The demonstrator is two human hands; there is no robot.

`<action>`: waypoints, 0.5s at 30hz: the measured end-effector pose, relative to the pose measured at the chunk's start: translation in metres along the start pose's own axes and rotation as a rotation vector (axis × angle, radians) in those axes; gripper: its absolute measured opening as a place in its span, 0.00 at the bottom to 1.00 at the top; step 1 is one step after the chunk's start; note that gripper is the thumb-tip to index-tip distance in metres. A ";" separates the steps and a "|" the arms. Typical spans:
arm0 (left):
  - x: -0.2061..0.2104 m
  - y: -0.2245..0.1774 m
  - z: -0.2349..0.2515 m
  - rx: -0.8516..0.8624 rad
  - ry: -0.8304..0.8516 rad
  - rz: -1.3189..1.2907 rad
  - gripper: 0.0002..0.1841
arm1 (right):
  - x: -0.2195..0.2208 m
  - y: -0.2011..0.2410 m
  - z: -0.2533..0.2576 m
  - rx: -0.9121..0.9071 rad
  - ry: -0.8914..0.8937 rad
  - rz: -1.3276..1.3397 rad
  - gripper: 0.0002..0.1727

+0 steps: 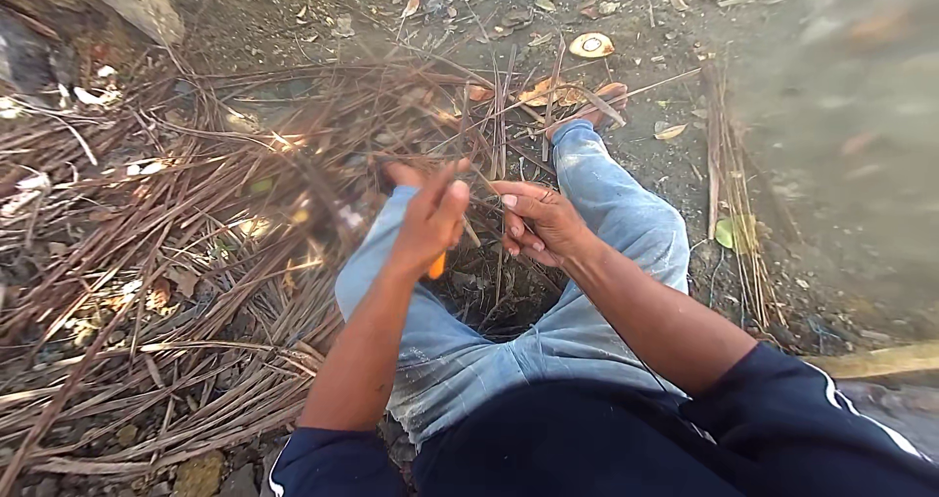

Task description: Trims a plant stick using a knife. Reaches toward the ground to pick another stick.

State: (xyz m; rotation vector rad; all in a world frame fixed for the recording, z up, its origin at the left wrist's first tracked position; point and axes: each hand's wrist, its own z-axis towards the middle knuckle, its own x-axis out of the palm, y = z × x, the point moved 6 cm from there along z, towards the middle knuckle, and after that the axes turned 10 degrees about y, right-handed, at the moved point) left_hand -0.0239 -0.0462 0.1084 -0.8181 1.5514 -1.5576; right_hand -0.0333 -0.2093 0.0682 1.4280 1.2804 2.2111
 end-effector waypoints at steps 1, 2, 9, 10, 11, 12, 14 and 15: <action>0.008 -0.003 0.004 0.016 0.005 -0.058 0.23 | 0.002 -0.004 0.000 0.008 0.007 0.000 0.18; 0.012 -0.007 0.008 0.026 -0.024 -0.086 0.16 | 0.004 -0.008 -0.001 0.019 0.008 -0.007 0.17; -0.046 -0.019 0.027 -0.013 -0.319 0.207 0.08 | -0.006 -0.022 -0.032 0.104 -0.004 -0.274 0.21; -0.049 -0.017 0.025 -0.038 -0.307 0.330 0.12 | -0.007 -0.022 -0.033 0.090 -0.025 -0.271 0.21; -0.044 -0.015 0.022 -0.062 -0.259 0.468 0.17 | -0.007 -0.020 -0.032 0.071 -0.044 -0.258 0.22; -0.032 -0.009 0.017 -0.072 -0.186 0.620 0.22 | -0.008 -0.018 -0.030 0.049 -0.064 -0.243 0.22; 0.002 0.008 0.003 -0.047 -0.040 0.893 0.26 | -0.011 -0.015 -0.025 0.012 -0.101 -0.196 0.21; 0.016 0.017 -0.005 -0.009 0.019 1.001 0.29 | -0.012 -0.015 -0.023 -0.004 -0.111 -0.174 0.17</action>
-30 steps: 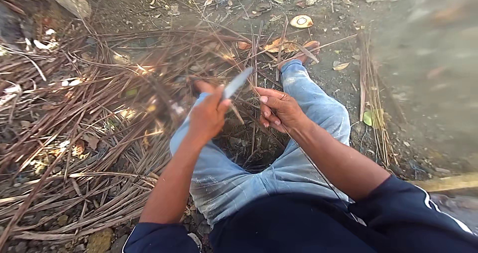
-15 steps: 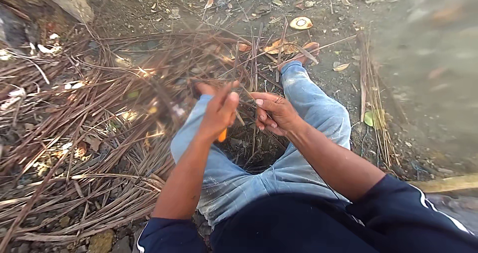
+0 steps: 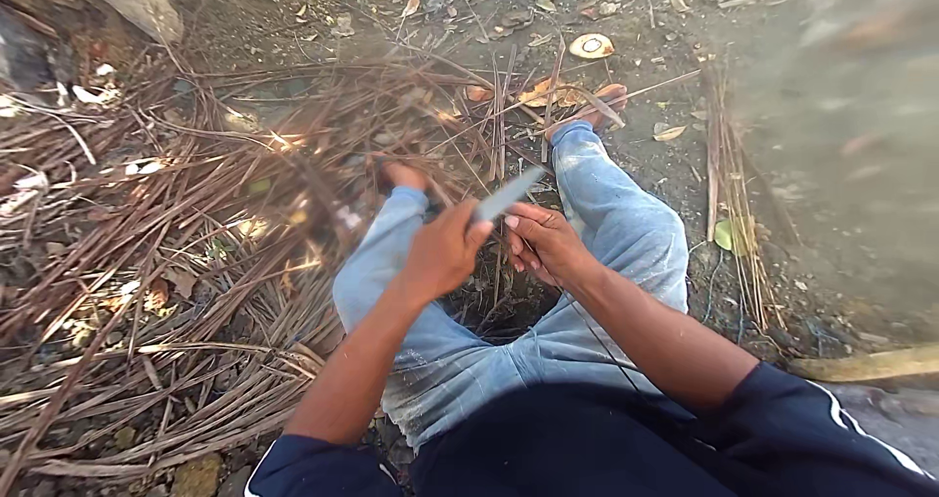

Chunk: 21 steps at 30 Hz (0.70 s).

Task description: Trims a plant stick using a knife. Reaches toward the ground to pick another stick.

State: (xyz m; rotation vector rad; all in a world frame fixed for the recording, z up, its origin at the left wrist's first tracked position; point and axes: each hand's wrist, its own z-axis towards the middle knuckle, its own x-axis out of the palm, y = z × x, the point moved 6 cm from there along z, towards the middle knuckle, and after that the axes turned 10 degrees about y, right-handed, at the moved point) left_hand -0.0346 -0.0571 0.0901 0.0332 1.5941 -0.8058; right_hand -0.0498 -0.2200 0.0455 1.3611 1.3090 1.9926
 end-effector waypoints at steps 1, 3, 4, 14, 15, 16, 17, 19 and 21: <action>0.008 -0.003 -0.006 0.056 -0.003 0.086 0.32 | -0.001 0.000 0.001 -0.010 -0.005 0.030 0.16; 0.005 0.005 -0.009 0.098 -0.028 0.161 0.34 | -0.001 0.000 0.002 -0.010 0.022 0.055 0.12; 0.002 0.010 -0.009 0.089 -0.024 0.170 0.34 | -0.001 -0.001 0.002 -0.004 0.035 0.069 0.12; -0.007 0.007 0.001 0.001 -0.176 0.261 0.33 | 0.004 0.008 0.002 -0.038 -0.041 0.172 0.18; -0.011 0.012 0.001 -0.042 -0.166 0.241 0.33 | 0.003 0.007 0.002 -0.032 -0.032 0.179 0.21; -0.012 0.011 0.000 -0.042 -0.170 0.240 0.33 | 0.003 0.007 0.003 -0.031 -0.031 0.183 0.22; -0.011 0.006 -0.001 -0.010 -0.171 0.246 0.33 | 0.002 0.008 0.003 -0.038 -0.032 0.190 0.20; -0.011 0.002 -0.002 0.034 -0.148 0.232 0.33 | 0.003 0.010 0.002 -0.041 -0.017 0.192 0.14; -0.027 0.018 0.002 -0.051 -0.144 0.125 0.31 | 0.004 0.010 0.000 -0.042 0.009 0.213 0.20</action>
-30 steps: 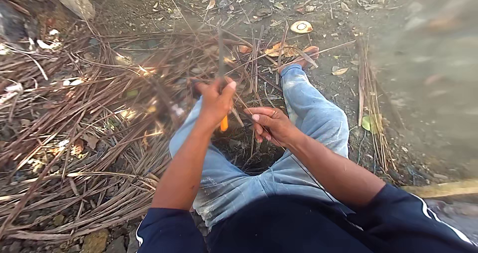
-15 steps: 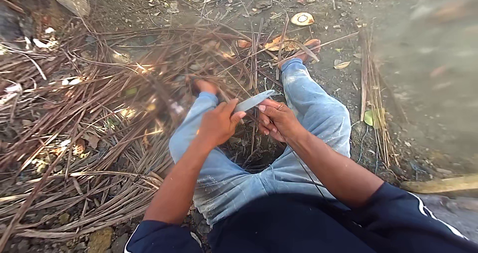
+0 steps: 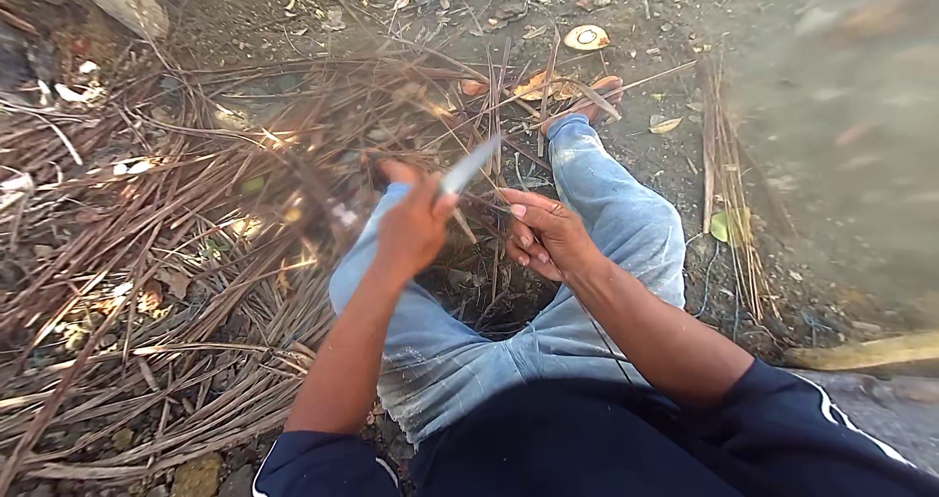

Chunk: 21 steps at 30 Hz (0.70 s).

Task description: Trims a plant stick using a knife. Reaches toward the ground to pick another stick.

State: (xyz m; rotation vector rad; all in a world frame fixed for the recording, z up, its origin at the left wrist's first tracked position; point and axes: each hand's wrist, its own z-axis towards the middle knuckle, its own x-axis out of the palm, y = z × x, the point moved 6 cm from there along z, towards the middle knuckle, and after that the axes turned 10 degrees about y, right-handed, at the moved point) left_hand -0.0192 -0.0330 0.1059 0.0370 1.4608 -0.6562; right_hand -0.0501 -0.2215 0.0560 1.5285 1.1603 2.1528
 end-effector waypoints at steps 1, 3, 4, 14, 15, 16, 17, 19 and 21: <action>-0.006 0.011 0.003 -0.057 -0.013 -0.044 0.30 | 0.001 -0.001 -0.001 0.000 0.015 0.005 0.22; -0.006 0.014 0.003 -0.073 -0.036 -0.055 0.31 | 0.002 -0.001 0.000 -0.008 0.049 0.021 0.21; 0.000 0.004 0.000 -0.022 -0.034 -0.025 0.31 | 0.002 -0.001 0.001 -0.011 0.057 0.032 0.20; 0.018 -0.017 -0.009 0.131 0.035 0.001 0.32 | 0.001 0.000 0.003 0.009 0.122 0.028 0.12; 0.019 -0.019 -0.009 0.150 0.035 0.017 0.32 | 0.001 0.002 0.004 0.012 0.118 0.018 0.12; 0.016 -0.014 -0.007 0.124 0.033 0.006 0.31 | 0.001 0.003 0.003 0.017 0.109 0.007 0.14; 0.012 -0.006 -0.004 0.066 0.031 -0.024 0.30 | 0.001 0.003 0.002 0.020 0.104 0.002 0.18; 0.010 0.000 0.000 -0.006 0.029 -0.042 0.31 | 0.002 0.005 0.004 0.018 0.102 -0.005 0.21; 0.018 -0.018 -0.005 0.073 0.034 0.007 0.33 | 0.001 0.008 0.008 -0.005 0.092 0.003 0.19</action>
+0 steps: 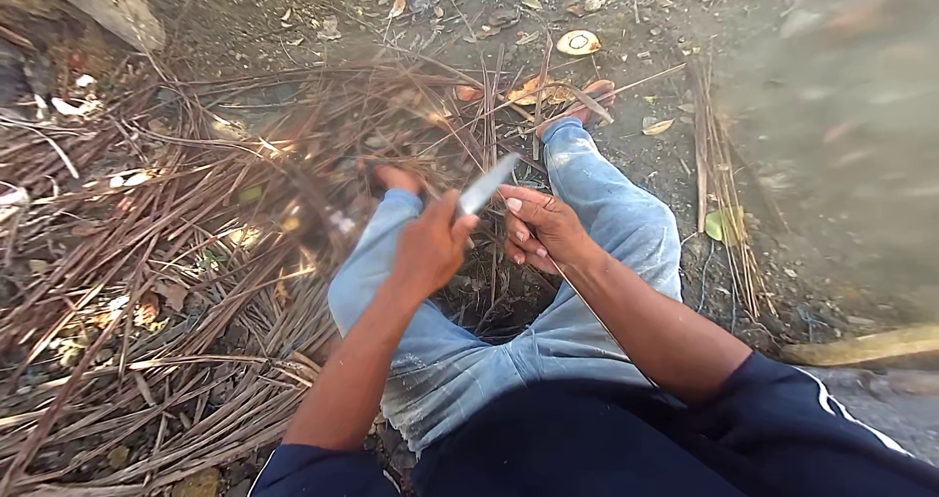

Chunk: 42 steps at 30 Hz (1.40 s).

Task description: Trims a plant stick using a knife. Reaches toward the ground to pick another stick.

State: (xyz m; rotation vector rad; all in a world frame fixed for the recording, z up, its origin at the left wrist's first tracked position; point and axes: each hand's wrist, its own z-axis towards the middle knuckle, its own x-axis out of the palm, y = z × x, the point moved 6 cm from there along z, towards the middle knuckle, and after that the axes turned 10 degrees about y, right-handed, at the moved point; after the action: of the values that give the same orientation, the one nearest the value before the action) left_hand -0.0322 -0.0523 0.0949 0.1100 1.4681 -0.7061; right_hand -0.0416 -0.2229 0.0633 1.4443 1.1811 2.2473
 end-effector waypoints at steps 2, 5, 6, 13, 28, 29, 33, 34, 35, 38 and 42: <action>0.004 -0.010 -0.003 0.073 -0.013 0.042 0.34 | -0.002 0.002 0.000 -0.017 -0.013 0.013 0.18; -0.006 0.007 0.002 -0.036 -0.010 0.025 0.32 | -0.004 0.002 -0.004 -0.018 -0.069 0.011 0.20; -0.007 0.004 0.003 -0.038 -0.011 0.030 0.32 | -0.005 0.002 -0.003 -0.023 -0.087 0.012 0.20; -0.020 0.000 0.019 -0.097 0.118 -0.285 0.29 | -0.005 -0.002 -0.004 -0.008 -0.117 -0.009 0.21; -0.012 -0.009 0.020 -0.098 0.125 -0.348 0.23 | -0.016 -0.013 -0.025 0.033 -0.099 -0.077 0.21; 0.002 -0.020 0.012 -0.014 0.133 -0.197 0.25 | -0.016 -0.012 -0.022 0.022 -0.116 -0.060 0.19; 0.003 -0.003 0.005 0.015 0.039 -0.046 0.28 | -0.013 -0.011 -0.022 0.023 -0.106 -0.017 0.20; -0.002 0.006 0.005 -0.044 0.039 -0.052 0.29 | -0.012 -0.012 -0.023 0.028 -0.100 -0.026 0.22; -0.003 0.008 0.005 -0.058 0.036 -0.023 0.29 | -0.013 -0.011 -0.023 0.024 -0.095 -0.039 0.22; 0.000 -0.012 -0.001 0.073 0.030 0.081 0.30 | -0.014 -0.008 -0.020 -0.006 -0.078 -0.056 0.14; -0.016 0.024 0.008 -0.109 0.104 -0.017 0.30 | -0.016 -0.006 -0.025 -0.006 -0.071 -0.040 0.23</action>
State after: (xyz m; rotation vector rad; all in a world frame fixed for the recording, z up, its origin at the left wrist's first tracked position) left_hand -0.0128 -0.0312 0.1029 0.0514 1.6061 -0.6401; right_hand -0.0561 -0.2407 0.0440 1.4722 1.1692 2.1532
